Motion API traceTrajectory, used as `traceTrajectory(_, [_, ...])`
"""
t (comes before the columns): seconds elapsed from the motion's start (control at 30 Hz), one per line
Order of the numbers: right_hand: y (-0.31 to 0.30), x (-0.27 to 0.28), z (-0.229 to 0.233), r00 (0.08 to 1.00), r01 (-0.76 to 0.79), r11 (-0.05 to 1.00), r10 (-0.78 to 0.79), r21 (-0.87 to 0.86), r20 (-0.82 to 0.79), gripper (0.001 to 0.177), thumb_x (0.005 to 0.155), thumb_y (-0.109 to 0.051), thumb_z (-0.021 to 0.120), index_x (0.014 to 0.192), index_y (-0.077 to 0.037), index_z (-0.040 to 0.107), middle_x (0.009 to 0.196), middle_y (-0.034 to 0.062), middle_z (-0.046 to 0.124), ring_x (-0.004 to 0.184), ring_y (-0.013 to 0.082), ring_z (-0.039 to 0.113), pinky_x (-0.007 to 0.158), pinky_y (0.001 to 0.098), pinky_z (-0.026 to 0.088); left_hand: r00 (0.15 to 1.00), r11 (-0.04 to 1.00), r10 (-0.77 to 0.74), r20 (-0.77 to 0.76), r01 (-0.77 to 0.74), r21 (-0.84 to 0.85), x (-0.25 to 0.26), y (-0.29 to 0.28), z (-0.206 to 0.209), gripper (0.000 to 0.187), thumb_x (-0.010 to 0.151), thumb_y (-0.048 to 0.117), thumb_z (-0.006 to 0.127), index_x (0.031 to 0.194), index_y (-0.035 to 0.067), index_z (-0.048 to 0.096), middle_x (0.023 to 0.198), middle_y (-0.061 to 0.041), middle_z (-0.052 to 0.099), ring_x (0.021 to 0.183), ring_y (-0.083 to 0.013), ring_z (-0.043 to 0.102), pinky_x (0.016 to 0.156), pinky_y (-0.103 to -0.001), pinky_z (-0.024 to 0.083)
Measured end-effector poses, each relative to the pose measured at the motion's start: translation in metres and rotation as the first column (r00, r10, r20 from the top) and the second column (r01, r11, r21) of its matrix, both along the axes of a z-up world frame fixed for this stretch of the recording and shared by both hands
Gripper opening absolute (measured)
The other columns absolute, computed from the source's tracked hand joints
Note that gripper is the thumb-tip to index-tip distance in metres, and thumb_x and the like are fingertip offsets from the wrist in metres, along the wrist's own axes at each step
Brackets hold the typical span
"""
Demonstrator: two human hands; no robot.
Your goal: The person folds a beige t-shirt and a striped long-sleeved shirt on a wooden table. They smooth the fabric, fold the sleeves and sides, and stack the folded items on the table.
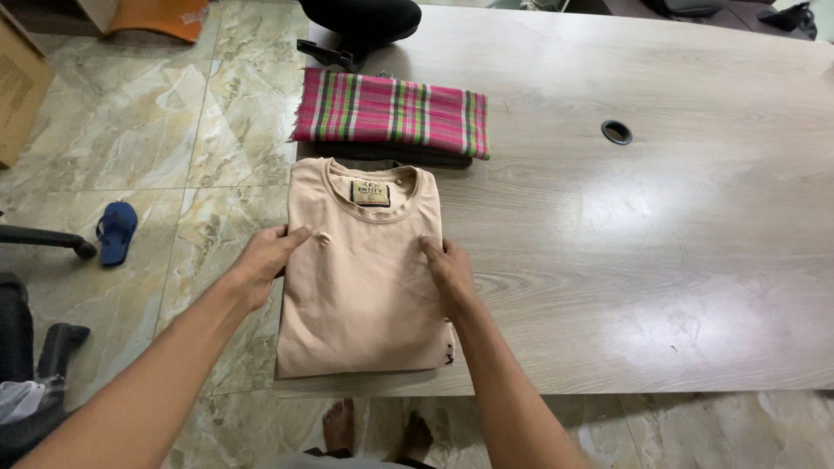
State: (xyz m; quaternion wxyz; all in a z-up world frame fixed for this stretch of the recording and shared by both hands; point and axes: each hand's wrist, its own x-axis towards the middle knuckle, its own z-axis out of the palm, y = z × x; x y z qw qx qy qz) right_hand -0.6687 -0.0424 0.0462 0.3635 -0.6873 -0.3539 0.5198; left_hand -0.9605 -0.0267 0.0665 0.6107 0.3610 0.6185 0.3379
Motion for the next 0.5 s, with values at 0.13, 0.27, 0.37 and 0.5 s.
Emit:
traceTrajectory(0.13, [0.009, -0.007, 0.016, 0.969, -0.016, 0.972, 0.073, 0.233, -0.237, 0.046, 0.099, -0.027, 0.067, 0.129, 0.007, 0.061, 0.107, 0.0115, 0.072, 0.088, 0.0134, 0.064, 0.078, 0.0285, 0.056, 0.997, 0.997, 0.06, 0.054, -0.062, 0.035, 0.012, 0.013, 0.01, 0.043, 0.098, 0.022, 0.06, 0.135, 0.001, 0.058, 0.117, -0.014, 0.071, 0.104, -0.025, 0.068, 0.094, -0.041, 0.056])
traceTrajectory(0.27, [0.023, -0.006, 0.034, 0.932, 0.033, 0.966, 0.063, 0.256, -0.357, 0.048, 0.097, -0.023, 0.063, 0.136, 0.001, 0.051, 0.111, 0.0114, 0.075, 0.091, 0.0164, 0.071, 0.081, 0.0286, 0.06, 0.987, 0.97, 0.119, 0.105, -0.138, 0.201, 0.019, 0.024, 0.023, 0.045, 0.1, 0.017, 0.059, 0.141, 0.004, 0.049, 0.129, -0.012, 0.066, 0.111, -0.0203, 0.066, 0.098, -0.037, 0.056])
traceTrajectory(0.37, [0.043, -0.003, 0.04, 0.923, 0.042, 0.957, 0.073, 0.287, -0.379, 0.049, 0.098, -0.024, 0.064, 0.138, 0.001, 0.052, 0.113, 0.014, 0.073, 0.092, 0.0189, 0.07, 0.082, 0.0316, 0.061, 0.978, 0.969, 0.145, 0.149, -0.171, 0.18, 0.019, 0.038, 0.031, 0.049, 0.101, 0.019, 0.057, 0.145, 0.008, 0.039, 0.133, -0.014, 0.062, 0.116, -0.0191, 0.066, 0.099, -0.035, 0.056])
traceTrajectory(0.5, [0.055, 0.003, 0.028, 0.973, -0.017, 0.99, 0.048, 0.138, -0.226, 0.051, 0.099, -0.033, 0.063, 0.139, -0.001, 0.056, 0.12, 0.014, 0.069, 0.099, 0.0203, 0.068, 0.084, 0.037, 0.059, 0.983, 0.987, 0.156, 0.095, -0.158, 0.019, 0.019, 0.048, 0.028, 0.046, 0.098, 0.023, 0.061, 0.138, 0.003, 0.053, 0.128, -0.015, 0.067, 0.113, -0.0259, 0.067, 0.095, -0.041, 0.059])
